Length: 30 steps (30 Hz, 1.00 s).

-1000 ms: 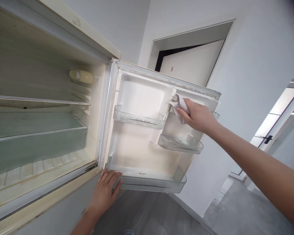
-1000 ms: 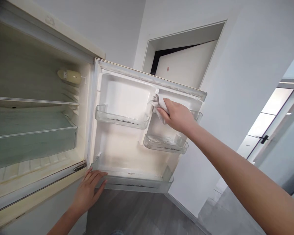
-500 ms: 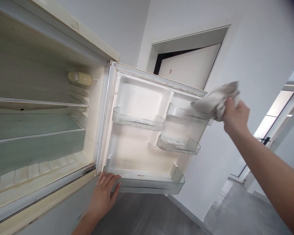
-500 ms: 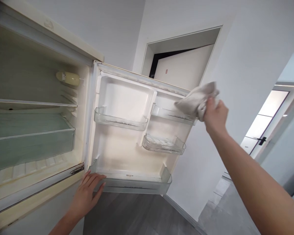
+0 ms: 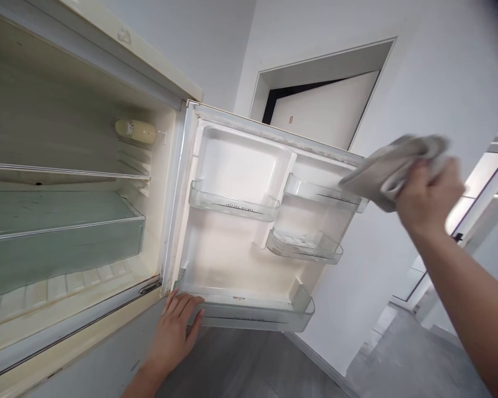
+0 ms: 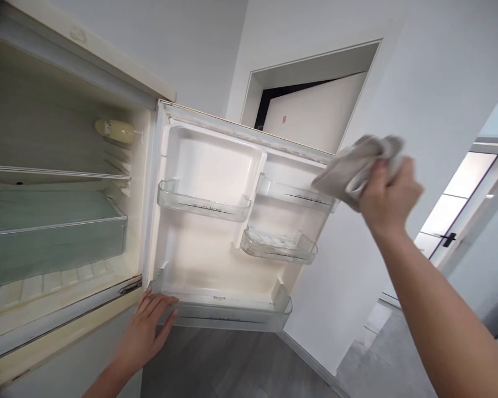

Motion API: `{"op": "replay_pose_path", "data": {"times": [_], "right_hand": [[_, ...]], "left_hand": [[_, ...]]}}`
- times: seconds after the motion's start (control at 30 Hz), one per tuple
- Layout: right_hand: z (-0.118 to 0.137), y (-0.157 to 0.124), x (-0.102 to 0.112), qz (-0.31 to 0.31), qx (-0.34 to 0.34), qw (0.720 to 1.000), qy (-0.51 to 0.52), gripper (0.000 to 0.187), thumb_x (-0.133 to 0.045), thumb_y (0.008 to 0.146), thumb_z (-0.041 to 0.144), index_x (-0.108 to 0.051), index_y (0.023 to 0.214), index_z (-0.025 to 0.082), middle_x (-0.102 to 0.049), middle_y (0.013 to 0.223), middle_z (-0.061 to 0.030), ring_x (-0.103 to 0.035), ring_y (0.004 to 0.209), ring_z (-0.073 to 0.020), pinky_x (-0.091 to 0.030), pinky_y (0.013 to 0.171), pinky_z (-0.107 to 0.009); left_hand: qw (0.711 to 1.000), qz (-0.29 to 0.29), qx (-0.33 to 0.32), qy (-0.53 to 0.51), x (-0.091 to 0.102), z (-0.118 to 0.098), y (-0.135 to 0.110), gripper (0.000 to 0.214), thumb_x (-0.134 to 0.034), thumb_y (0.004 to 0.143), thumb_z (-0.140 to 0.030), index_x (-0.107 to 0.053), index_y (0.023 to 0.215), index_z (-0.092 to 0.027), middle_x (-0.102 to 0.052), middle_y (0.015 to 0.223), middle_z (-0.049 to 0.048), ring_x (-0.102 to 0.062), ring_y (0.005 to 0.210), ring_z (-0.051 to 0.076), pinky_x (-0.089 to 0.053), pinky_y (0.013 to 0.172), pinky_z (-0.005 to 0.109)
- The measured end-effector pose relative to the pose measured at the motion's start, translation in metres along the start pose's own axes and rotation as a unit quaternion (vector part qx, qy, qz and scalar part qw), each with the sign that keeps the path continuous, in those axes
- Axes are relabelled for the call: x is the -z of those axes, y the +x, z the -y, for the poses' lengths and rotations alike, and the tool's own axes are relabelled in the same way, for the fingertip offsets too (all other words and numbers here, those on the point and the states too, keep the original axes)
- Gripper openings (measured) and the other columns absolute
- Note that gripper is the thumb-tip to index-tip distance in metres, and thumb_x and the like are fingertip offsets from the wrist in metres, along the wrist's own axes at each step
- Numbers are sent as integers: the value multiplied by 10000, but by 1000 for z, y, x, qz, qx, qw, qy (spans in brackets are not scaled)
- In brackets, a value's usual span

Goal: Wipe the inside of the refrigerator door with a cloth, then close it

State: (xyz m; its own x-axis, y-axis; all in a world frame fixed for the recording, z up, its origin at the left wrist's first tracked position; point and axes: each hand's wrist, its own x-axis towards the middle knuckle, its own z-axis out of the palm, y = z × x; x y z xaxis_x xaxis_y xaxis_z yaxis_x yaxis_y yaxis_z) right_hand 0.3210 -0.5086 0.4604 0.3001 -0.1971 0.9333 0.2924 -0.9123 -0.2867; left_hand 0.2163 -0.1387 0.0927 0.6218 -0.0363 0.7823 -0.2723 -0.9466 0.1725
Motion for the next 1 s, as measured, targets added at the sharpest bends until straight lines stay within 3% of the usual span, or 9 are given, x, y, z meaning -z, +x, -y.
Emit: {"op": "replay_pose_path", "data": {"times": [0.07, 0.17, 0.47, 0.7, 0.8, 0.87, 1.0], "right_hand": [[2, -16, -14, 45, -4, 999, 24, 200, -385, 888, 430, -354, 770, 272, -449, 659, -25, -442, 646, -230, -341, 656, -383], [3, -33, -26, 105, 17, 992, 62, 240, -385, 899, 438, -341, 731, 272, -449, 636, -14, -450, 642, -231, -348, 665, -367], [14, -40, -26, 109, 35, 993, 40, 204, -370, 903, 438, -422, 807, 266, -511, 684, -31, -505, 681, -249, -353, 660, -363], [57, -48, -38, 95, 80, 992, 16, 364, -322, 920, 451, -587, 1021, 222, -613, 776, -84, -593, 783, -296, -411, 695, -389], [74, -59, -49, 55, 159, 985, 27, 397, -322, 934, 395, -594, 1134, 186, -677, 923, -135, -627, 887, -313, -454, 780, -439], [76, -65, -60, 21, 258, 965, 32, 402, -345, 939, 348, -576, 1222, 182, -678, 1121, -157, -620, 1044, -312, -454, 890, -465], [55, -68, -84, -21, 493, 869, 17, 438, -448, 923, 301, -539, 1341, 208, -602, 1350, -114, -538, 1262, -296, -444, 1000, -449]], "left_hand": [[1000, 2, -1, -2, 0, 1, -1, 226, -530, 909, -247, -521, 1131, -281, -696, 966, -18, -649, 948, 189, -369, 1075, 504], [1000, 4, -3, -2, -2, 2, -2, 230, -533, 909, -239, -517, 1134, -286, -691, 977, -25, -645, 962, 175, -340, 1095, 493], [1000, 11, 15, -17, -6, -1, -2, 230, -506, 915, -228, -509, 1141, -272, -687, 975, -23, -630, 966, 177, -315, 1103, 518], [999, 15, 25, -21, -7, -3, -2, 216, -508, 916, -234, -517, 1127, -277, -682, 979, -30, -626, 979, 176, -304, 1121, 510], [999, 14, 22, -24, -6, -2, -2, 219, -509, 917, -235, -521, 1130, -285, -681, 976, -31, -629, 971, 175, -318, 1117, 510], [999, 22, 22, -23, -4, 0, -3, 221, -507, 922, -244, -519, 1137, -289, -686, 984, -31, -633, 976, 174, -328, 1114, 518], [1000, 21, 11, -12, -3, 3, -3, 235, -504, 931, -252, -513, 1162, -292, -702, 1000, -31, -647, 985, 170, -351, 1107, 522]]}}
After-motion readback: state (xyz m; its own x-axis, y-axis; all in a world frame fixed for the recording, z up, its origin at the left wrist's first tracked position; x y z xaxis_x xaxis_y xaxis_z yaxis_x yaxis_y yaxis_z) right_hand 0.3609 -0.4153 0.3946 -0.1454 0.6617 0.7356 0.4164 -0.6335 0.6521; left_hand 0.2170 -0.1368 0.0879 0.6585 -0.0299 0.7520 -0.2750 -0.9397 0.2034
